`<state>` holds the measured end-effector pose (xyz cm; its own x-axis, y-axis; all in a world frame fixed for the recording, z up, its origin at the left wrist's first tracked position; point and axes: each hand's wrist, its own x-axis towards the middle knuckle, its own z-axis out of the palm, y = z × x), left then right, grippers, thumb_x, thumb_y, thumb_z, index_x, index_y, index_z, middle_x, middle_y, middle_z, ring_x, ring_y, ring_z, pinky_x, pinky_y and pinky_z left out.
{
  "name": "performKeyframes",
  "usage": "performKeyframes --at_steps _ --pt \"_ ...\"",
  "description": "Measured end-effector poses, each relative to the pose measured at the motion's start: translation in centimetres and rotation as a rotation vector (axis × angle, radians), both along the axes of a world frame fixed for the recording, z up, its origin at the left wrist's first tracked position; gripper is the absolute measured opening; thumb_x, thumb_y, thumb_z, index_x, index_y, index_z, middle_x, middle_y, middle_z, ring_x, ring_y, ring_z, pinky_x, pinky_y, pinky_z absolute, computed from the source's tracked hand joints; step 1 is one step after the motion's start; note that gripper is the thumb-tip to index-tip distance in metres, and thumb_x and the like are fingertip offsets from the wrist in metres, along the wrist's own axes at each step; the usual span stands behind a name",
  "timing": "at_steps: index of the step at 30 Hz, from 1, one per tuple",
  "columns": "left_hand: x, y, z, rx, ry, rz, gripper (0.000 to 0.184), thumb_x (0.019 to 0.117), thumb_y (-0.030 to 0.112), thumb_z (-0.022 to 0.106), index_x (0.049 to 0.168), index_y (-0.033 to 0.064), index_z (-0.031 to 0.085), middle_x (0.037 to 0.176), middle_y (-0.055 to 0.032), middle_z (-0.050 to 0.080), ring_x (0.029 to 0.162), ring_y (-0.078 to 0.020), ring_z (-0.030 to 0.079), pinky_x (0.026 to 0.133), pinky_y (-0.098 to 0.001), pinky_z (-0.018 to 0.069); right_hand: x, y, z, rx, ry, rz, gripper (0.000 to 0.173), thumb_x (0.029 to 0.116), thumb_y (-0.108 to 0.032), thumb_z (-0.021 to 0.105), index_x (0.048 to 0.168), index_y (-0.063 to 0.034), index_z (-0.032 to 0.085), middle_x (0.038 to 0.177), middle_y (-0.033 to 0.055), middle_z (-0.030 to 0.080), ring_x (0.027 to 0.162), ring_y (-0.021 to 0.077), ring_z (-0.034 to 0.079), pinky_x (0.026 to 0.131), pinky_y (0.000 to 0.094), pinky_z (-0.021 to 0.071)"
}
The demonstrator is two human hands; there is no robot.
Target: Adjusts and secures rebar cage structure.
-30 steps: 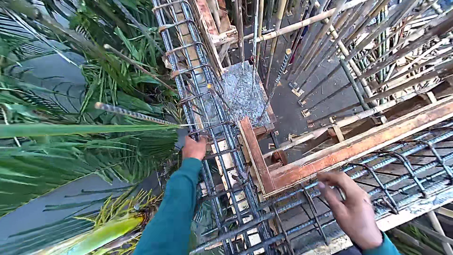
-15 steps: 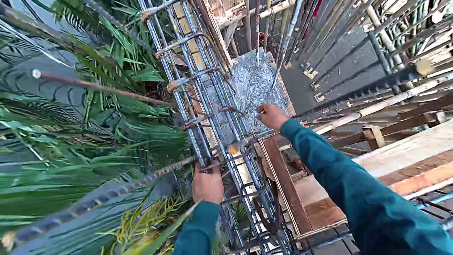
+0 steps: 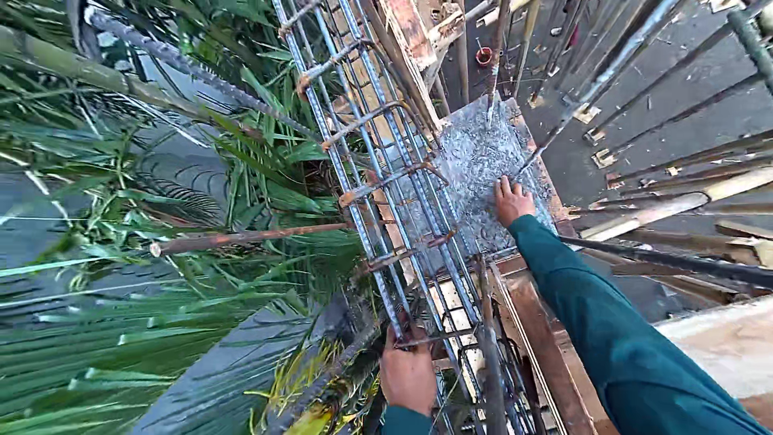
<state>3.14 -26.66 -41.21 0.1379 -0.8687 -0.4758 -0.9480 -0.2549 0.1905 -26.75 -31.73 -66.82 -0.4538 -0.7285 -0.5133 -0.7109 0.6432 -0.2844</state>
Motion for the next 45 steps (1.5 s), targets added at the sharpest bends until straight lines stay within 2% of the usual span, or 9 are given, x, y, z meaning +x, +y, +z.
performKeyframes --at_steps 3,7,12,21,24,27,33,40,45 --pt "-0.1 0.3 0.0 -0.024 0.032 0.029 0.044 0.0995 0.032 0.061 0.137 0.0094 0.063 0.105 -0.0154 0.074 0.099 -0.0331 0.071 0.086 -0.0598 0.0535 0.6 1.3 -0.7 -0.052 0.038 0.031 0.048 0.0983 0.004 0.054 0.146 0.0065 0.049 0.145 0.0298 0.052 0.131 0.0527 0.051 0.101 0.0686 0.0450" --pt "-0.1 0.0 0.1 0.012 0.017 0.021 0.045 0.1011 0.032 0.060 0.141 0.0093 0.060 0.108 -0.0151 0.074 0.101 -0.0323 0.071 0.089 -0.0585 0.0532 0.4 1.7 0.7 -0.043 -0.020 0.014 0.033 0.0961 0.001 0.058 0.129 0.0059 0.062 0.135 0.0304 0.059 0.126 0.0511 0.056 0.100 0.0670 0.0464" --pt "-0.4 -0.3 0.7 0.069 -0.028 0.000 0.046 0.1026 0.032 0.061 0.143 0.0109 0.059 0.113 -0.0172 0.074 0.106 -0.0355 0.070 0.092 -0.0608 0.0524 0.6 0.8 7.7 -0.031 -0.276 -0.161 0.048 0.1108 -0.035 0.040 0.126 0.0027 0.066 0.133 0.0288 0.062 0.125 0.0466 0.060 0.099 0.0679 0.0489" --pt "-1.4 -0.6 2.4 0.143 -0.106 0.016 0.047 0.1052 0.039 0.055 0.146 0.0155 0.057 0.122 -0.0196 0.071 0.114 -0.0383 0.069 0.094 -0.0611 0.0529 0.9 0.4 21.0 0.003 -0.250 -0.297 0.056 0.1101 -0.042 0.032 0.120 -0.0025 0.070 0.127 0.0252 0.067 0.124 0.0434 0.062 0.097 0.0682 0.0483" --pt "-1.6 -0.4 2.6 0.137 -0.120 -0.018 0.048 0.1057 0.040 0.053 0.146 0.0132 0.056 0.121 -0.0206 0.072 0.114 -0.0386 0.069 0.094 -0.0607 0.0529 2.4 3.7 24.9 -0.085 -0.267 -0.344 0.056 0.1099 -0.041 0.034 0.110 0.0001 0.071 0.116 0.0258 0.070 0.115 0.0437 0.066 0.091 0.0668 0.0502" --pt "-1.5 -0.2 2.8 0.105 -0.094 -0.030 0.047 0.1061 0.040 0.052 0.143 0.0111 0.059 0.121 -0.0217 0.071 0.115 -0.0389 0.068 0.095 -0.0611 0.0521 5.8 8.6 29.2 -0.246 -0.350 -0.414 0.053 0.1092 -0.041 0.038 0.094 -0.0011 0.069 0.087 0.0235 0.067 0.084 0.0423 0.068 0.070 0.0642 0.0530" --pt "-1.2 -0.2 2.6 0.101 -0.076 -0.053 0.053 0.1054 0.041 0.053 0.145 0.0058 0.056 0.128 -0.0245 0.068 0.123 -0.0404 0.064 0.100 -0.0612 0.0494 9.2 15.6 36.3 -0.434 -0.437 -0.362 0.041 0.1031 -0.031 0.041 0.075 -0.0099 0.063 0.067 0.0030 0.056 0.069 0.0193 0.059 0.066 0.0456 0.0473" --pt "-0.7 0.5 3.7 0.092 -0.032 -0.178 0.053 0.1075 0.038 0.046 0.135 -0.0053 0.059 0.132 -0.0300 0.063 0.126 -0.0435 0.060 0.104 -0.0624 0.0469 10.9 25.4 41.9 -0.711 -0.697 -0.550 0.035 0.1046 -0.026 0.043 0.080 -0.0124 0.064 0.056 -0.0077 0.046 0.048 0.0039 0.044 0.048 0.0253 0.0418" --pt "0.4 0.9 2.4 0.033 0.038 -0.218 0.053 0.1042 0.040 0.048 0.127 -0.0047 0.064 0.129 -0.0350 0.062 0.124 -0.0521 0.059 0.098 -0.0733 0.0453 10.2 35.3 48.2 -0.834 -0.796 -0.753 0.040 0.1091 -0.037 0.035 0.076 -0.0220 0.053 0.071 -0.0063 0.053 0.061 0.0072 0.052 0.058 0.0266 0.0505"
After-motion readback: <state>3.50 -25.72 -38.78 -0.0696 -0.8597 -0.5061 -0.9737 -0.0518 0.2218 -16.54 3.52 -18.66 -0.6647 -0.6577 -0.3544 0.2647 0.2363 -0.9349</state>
